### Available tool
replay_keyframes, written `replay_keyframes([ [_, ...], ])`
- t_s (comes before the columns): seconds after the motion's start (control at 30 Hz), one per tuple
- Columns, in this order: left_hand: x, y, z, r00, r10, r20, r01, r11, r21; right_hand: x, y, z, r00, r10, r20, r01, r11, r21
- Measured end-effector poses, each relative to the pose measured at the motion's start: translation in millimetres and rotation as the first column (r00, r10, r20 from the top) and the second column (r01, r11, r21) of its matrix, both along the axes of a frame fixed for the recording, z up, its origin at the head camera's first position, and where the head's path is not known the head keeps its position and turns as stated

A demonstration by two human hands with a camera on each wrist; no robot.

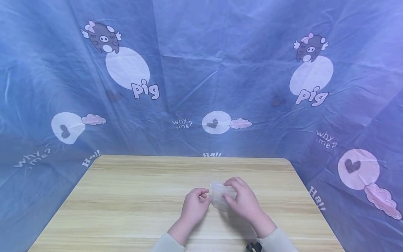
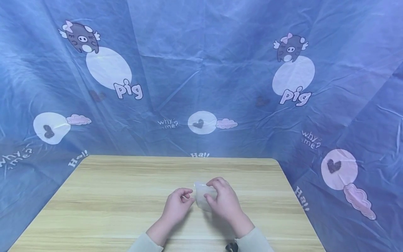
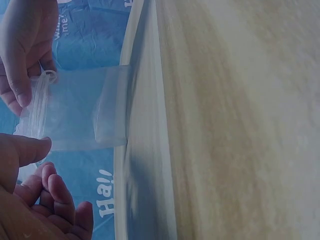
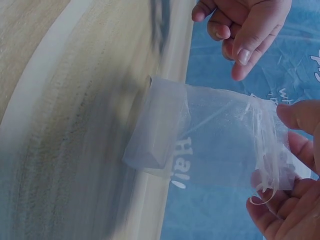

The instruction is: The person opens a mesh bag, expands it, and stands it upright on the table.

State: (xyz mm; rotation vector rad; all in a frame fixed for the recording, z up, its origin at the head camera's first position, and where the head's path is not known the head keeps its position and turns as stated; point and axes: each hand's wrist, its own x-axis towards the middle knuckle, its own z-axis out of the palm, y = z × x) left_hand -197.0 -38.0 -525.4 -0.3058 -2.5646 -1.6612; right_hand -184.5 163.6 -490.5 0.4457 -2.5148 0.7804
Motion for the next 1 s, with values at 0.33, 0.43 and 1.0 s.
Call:
replay_keyframes([
  [0.33,0.5,-1.7,-2.2,1.000,-0.009,0.018,0.009,1.000,-0.006,1.8,-0.6,-0.7,0.999,-0.008,0.051,0.008,1.000,-0.008],
  [0.43,-0.1,-1.8,-2.9,1.000,-0.012,0.015,0.012,1.000,-0.008,1.4,-0.2,-0.7,0.999,-0.007,0.040,0.007,1.000,-0.004],
  [1.0,-4.7,2.4,-2.8,0.999,-0.049,-0.016,0.048,0.998,-0.042,2.0,-2.2,1.7,0.997,0.076,-0.003,-0.076,0.996,0.050],
])
